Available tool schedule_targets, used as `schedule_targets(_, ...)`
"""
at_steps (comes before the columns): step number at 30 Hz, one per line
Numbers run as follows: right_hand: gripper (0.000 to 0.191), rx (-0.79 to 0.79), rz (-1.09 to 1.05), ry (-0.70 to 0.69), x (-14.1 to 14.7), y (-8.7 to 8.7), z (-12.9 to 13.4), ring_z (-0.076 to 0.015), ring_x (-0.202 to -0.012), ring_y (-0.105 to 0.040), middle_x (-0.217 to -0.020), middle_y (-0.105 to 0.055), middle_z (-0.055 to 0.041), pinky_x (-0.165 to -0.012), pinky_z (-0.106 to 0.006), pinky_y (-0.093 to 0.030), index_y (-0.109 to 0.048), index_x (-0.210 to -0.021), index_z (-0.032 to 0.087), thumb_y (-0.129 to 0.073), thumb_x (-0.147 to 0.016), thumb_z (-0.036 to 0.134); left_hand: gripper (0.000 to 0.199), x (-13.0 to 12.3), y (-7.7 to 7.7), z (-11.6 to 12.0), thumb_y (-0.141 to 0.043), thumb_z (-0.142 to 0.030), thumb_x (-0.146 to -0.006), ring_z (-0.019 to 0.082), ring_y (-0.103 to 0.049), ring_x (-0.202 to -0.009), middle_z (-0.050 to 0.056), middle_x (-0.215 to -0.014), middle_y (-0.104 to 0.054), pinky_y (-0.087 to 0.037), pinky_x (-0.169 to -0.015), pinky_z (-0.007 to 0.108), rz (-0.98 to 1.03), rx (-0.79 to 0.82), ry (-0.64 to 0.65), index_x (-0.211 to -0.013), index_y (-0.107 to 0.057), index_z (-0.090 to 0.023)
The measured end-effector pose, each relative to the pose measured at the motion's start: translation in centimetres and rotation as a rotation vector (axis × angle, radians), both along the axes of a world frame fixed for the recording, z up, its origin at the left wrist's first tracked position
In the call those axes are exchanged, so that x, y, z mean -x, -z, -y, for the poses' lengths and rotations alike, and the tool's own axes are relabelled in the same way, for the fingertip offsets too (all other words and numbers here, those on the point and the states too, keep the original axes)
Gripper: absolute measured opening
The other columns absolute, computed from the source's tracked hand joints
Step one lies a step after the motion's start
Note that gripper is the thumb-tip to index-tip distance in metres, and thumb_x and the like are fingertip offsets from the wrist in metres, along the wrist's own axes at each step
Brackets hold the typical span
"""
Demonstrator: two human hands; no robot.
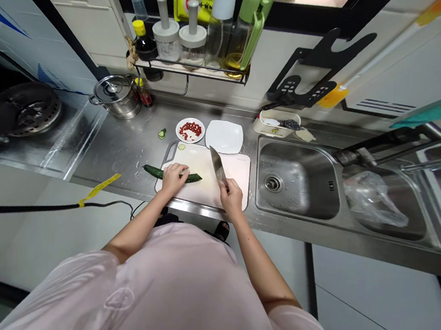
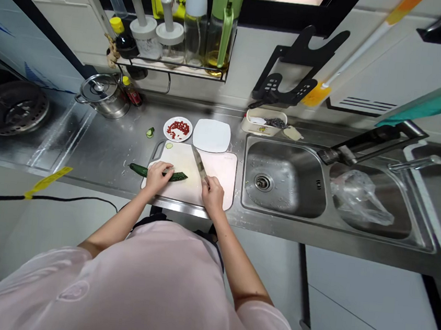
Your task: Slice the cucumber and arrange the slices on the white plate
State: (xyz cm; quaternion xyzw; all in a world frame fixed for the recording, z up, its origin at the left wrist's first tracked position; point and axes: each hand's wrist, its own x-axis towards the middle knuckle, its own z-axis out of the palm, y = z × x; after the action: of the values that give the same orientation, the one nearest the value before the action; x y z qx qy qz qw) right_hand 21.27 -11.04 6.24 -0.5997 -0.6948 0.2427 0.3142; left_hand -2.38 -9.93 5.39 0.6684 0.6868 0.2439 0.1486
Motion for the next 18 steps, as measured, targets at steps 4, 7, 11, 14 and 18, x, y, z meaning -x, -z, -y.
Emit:
schedule_targets(4,0.029,0.023,0.04,-0.008,0.0,-0.1,-0.4,-0.0177,-0.075,-0.055,-0.084,-0.063,-0.0061,-0.067,-0.025,-0.038,-0.062,-0.097,0.017,-0.038,-0.093,0.033,0.024,-0.6,0.1,0.2,-0.051,-0.037,-0.087,0.023,-0.056,-0.103,0.007,-0.105,-0.065,-0.034,-0.093,0.036,-0.031,0.024,0.079,-0.101,-0.067,-0.025)
schedule_targets(7,0.029,0.061,0.109,-0.048,-0.3,0.0,-0.6,-0.0178,-0.073,-0.056,-0.082,-0.064,-0.0056,-0.064,-0.025,-0.035,-0.062,-0.097,0.017,-0.038,-0.094,0.033,0.024,-0.7,0.4,0.2,-0.051,-0.038,-0.088,0.022,-0.056,-0.101,0.007,-0.103,-0.065,-0.035,-0.091,0.036,-0.038,0.01,0.138,-0.101,-0.067,-0.025)
schedule_targets(11,0.025,0.13,0.252,-0.118,-0.5,-0.3,-0.8,-0.0177,-0.074,-0.058,-0.084,-0.066,-0.0052,-0.063,-0.025,-0.033,-0.06,-0.098,0.019,-0.038,-0.094,0.03,0.025,-0.7,1.1,0.4,-0.048,-0.037,-0.09,0.021,-0.056,-0.099,0.007,-0.099,-0.065,-0.037,-0.09,0.035,-0.065,-0.023,0.191,-0.099,-0.068,-0.025)
schedule_targets(14,0.025,0.192,0.366,-0.156,-0.5,-0.8,-0.8,-0.0177,-0.078,-0.059,-0.087,-0.066,-0.0053,-0.062,-0.025,-0.032,-0.06,-0.097,0.02,-0.037,-0.095,0.031,0.025,-0.7,1.9,0.6,-0.048,-0.037,-0.09,0.02,-0.057,-0.095,0.007,-0.096,-0.066,-0.039,-0.087,0.034,-0.074,-0.079,0.2,-0.097,-0.069,-0.025)
schedule_targets(18,0.027,0.271,0.458,-0.203,-0.3,-1.7,-0.7,-0.0176,-0.084,-0.059,-0.094,-0.067,-0.0061,-0.063,-0.025,-0.032,-0.058,-0.102,0.021,-0.034,-0.097,0.032,0.024,-0.9,2.9,0.5,-0.05,-0.037,-0.09,0.019,-0.058,-0.091,0.006,-0.094,-0.066,-0.041,-0.082,0.033,-0.08,-0.189,0.223,-0.097,-0.07,-0.024)
